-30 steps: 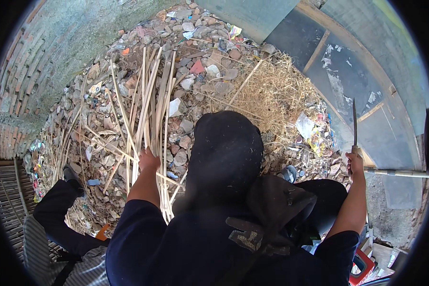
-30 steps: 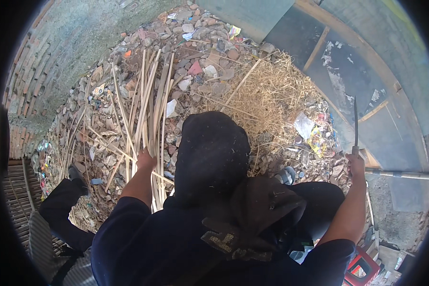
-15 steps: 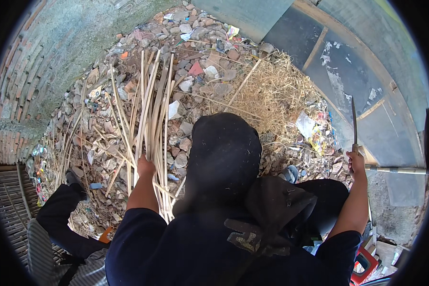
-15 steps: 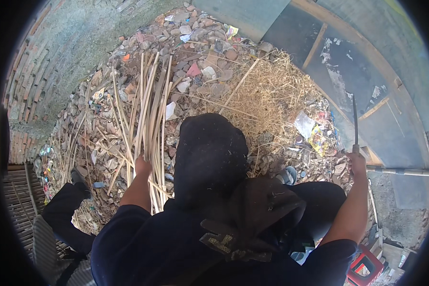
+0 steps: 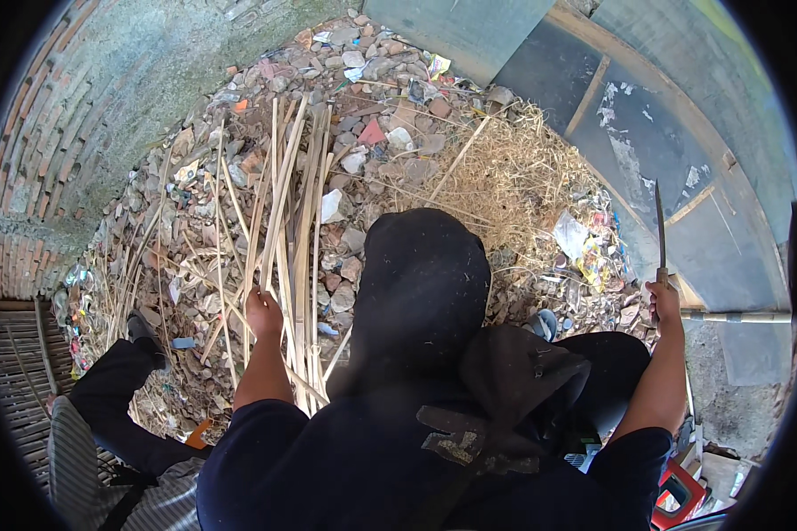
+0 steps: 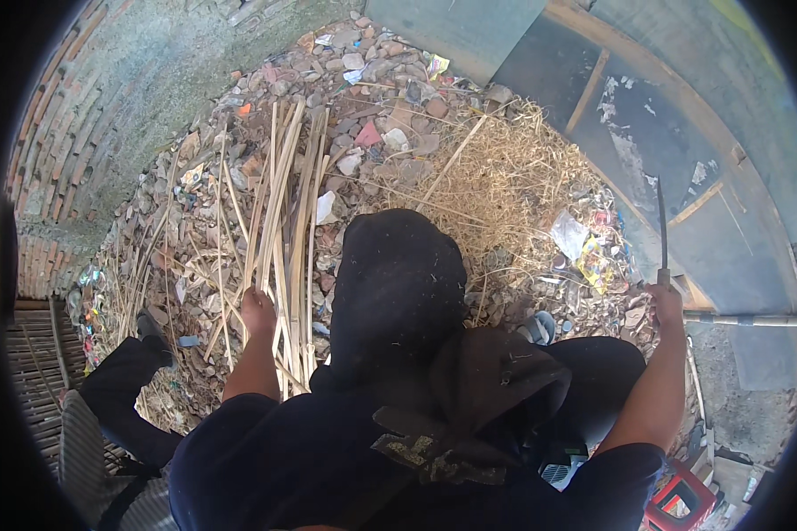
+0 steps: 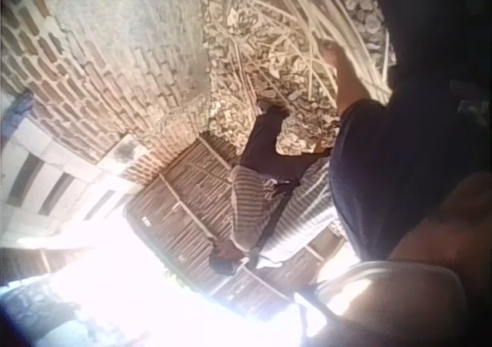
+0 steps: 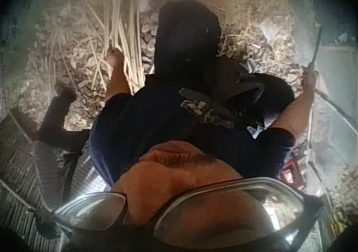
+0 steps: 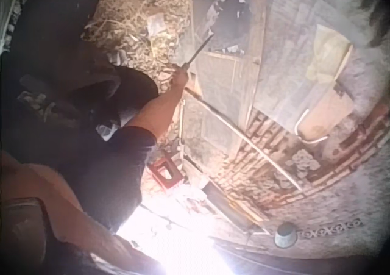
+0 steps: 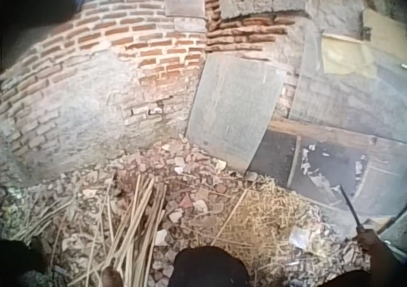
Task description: The person scrapes bamboo strips using a knife, sets them aside, and picks up another bamboo strip to scrape.
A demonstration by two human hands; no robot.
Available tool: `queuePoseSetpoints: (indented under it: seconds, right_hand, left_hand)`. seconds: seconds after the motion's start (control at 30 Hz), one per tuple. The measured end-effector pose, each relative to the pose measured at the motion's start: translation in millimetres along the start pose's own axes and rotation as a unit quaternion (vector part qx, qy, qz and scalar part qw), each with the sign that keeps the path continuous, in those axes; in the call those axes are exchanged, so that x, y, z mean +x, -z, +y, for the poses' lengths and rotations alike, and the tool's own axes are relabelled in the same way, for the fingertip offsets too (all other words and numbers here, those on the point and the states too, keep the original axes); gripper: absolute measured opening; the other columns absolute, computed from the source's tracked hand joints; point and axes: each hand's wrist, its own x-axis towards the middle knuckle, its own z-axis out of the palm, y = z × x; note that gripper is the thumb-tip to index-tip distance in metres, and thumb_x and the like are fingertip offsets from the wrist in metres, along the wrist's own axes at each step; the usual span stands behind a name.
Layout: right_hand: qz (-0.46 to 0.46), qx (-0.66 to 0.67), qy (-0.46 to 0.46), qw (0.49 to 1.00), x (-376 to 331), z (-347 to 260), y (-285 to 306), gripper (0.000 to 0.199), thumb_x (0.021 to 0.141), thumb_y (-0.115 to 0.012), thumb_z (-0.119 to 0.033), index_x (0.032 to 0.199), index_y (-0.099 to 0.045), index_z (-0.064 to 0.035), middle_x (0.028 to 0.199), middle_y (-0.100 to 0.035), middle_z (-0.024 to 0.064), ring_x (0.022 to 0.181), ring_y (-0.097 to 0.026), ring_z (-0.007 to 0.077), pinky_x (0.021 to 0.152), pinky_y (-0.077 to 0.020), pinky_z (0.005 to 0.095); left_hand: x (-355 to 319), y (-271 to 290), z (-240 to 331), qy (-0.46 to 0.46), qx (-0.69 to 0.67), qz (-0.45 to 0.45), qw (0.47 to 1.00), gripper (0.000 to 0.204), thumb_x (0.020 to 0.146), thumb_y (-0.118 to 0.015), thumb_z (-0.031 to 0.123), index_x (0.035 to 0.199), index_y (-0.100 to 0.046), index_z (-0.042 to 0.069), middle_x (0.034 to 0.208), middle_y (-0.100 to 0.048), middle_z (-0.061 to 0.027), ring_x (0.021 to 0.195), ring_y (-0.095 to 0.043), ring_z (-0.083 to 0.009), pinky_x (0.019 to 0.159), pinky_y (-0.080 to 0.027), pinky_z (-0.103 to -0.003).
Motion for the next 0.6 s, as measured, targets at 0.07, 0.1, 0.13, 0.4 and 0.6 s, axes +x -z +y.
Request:
queuePoseSetpoints:
  seconds: [0.07,0.1,0.13,0.4,0.6]
  right_hand:
    - [0.001,-0.005,0.007,1.0,-2,-2,-2,0.02,0.08,-0.071,-0.02,0.077,-0.052,-0.0162,0.058,-0.041,-0.0061,0.044,-0.036,0.0088,0.042,-0.0295,0.0282]
    - [-0.002,-0.004,0.006,1.0,-4,-3,-2,0.019,0.08,-0.071,-0.019,0.077,-0.052,-0.0162,0.058,-0.041,-0.0061,0.044,-0.036,0.0087,0.041,-0.0296,0.0282]
    - [-0.008,-0.003,0.006,1.0,-7,-6,-3,0.019,0.08,-0.071,-0.019,0.078,-0.052,-0.0162,0.058,-0.041,-0.0061,0.044,-0.036,0.0086,0.041,-0.0297,0.0282]
    - [-0.019,0.024,-0.011,0.999,-2,5,4,0.022,0.081,-0.07,-0.016,0.076,-0.049,-0.0168,0.058,-0.04,-0.0064,0.043,-0.035,0.0078,0.04,-0.0281,0.0266]
    - [-0.011,0.003,-0.01,1.0,-13,-11,-6,0.016,0.083,-0.069,-0.017,0.081,-0.054,-0.0125,0.059,-0.041,-0.0061,0.044,-0.038,0.0072,0.041,-0.0298,0.027]
  left_hand:
    - [8,5,2,0.017,0.013,-0.019,1.0,0.036,0.095,-0.057,0.019,0.126,-0.059,0.0,0.104,-0.068,-0.0232,0.098,-0.065,-0.0388,0.088,-0.05,-0.048]
    - [11,6,1,0.034,0.026,-0.041,0.998,0.041,0.094,-0.059,0.019,0.13,-0.056,0.0,0.108,-0.067,-0.0239,0.101,-0.064,-0.0394,0.091,-0.05,-0.048]
    - [14,4,-3,0.035,0.026,-0.039,0.998,0.041,0.094,-0.059,0.019,0.13,-0.056,0.0,0.108,-0.067,-0.0239,0.101,-0.064,-0.0394,0.091,-0.05,-0.048]
    - [53,-13,-8,0.152,0.089,-0.289,0.941,0.071,0.088,-0.066,0.031,0.147,-0.037,0.0,0.143,-0.046,-0.0287,0.131,-0.048,-0.0441,0.11,-0.04,-0.046]
    - [55,-39,-26,0.159,0.155,-0.24,0.945,0.061,0.089,-0.063,0.034,0.137,-0.047,-0.001,0.134,-0.055,-0.0268,0.125,-0.055,-0.0417,0.106,-0.044,-0.049]
